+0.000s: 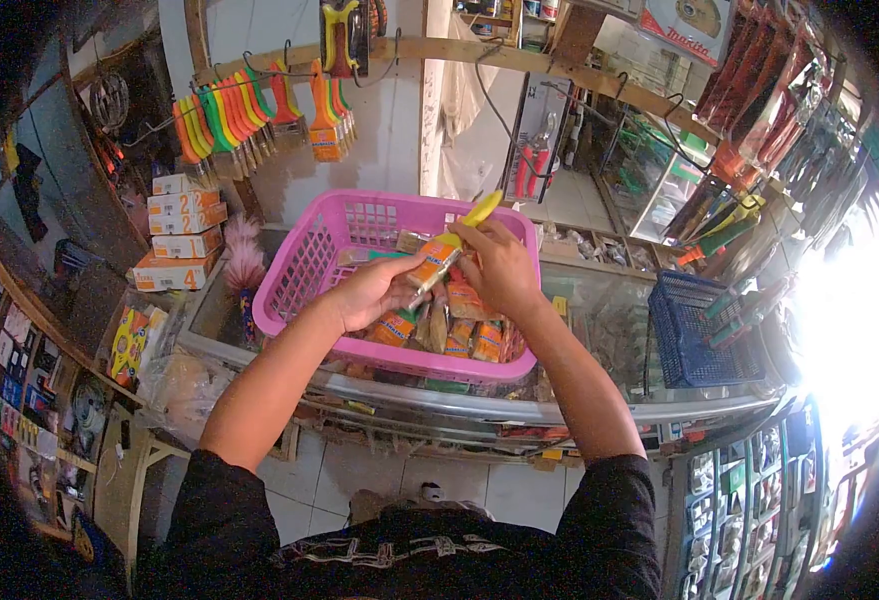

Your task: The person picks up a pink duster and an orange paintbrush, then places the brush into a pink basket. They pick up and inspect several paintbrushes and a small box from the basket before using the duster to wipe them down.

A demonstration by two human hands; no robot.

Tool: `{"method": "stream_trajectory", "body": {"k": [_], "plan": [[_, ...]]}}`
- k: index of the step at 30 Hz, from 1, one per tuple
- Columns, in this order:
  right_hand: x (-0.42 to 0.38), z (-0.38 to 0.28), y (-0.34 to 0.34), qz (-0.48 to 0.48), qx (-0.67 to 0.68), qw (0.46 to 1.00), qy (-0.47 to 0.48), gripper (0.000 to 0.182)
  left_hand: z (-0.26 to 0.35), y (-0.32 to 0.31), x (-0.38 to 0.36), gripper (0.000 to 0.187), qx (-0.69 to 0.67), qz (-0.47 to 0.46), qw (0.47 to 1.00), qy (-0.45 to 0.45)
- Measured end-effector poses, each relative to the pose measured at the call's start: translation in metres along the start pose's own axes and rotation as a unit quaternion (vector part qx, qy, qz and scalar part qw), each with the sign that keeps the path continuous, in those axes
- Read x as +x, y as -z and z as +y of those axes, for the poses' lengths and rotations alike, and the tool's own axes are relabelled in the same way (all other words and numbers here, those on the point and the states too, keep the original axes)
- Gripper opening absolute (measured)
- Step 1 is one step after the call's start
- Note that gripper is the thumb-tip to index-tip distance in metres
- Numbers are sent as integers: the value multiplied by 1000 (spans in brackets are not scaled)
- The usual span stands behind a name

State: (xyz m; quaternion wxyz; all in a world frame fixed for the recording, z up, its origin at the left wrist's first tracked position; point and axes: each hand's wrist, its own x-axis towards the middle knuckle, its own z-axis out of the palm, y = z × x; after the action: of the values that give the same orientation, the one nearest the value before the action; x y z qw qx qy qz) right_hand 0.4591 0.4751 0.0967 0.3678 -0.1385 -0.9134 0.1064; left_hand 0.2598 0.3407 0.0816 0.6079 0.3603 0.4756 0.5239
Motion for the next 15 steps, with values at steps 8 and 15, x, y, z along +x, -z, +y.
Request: {"method": "stream_trajectory", "body": {"k": [8, 15], "plan": [[-1, 5, 0, 43, 31, 998, -34, 44, 5, -9, -3, 56, -13, 36, 999, -7], [-1, 6, -1, 34, 48, 996, -70, 40, 0, -9, -2, 49, -9, 86, 996, -17]]}}
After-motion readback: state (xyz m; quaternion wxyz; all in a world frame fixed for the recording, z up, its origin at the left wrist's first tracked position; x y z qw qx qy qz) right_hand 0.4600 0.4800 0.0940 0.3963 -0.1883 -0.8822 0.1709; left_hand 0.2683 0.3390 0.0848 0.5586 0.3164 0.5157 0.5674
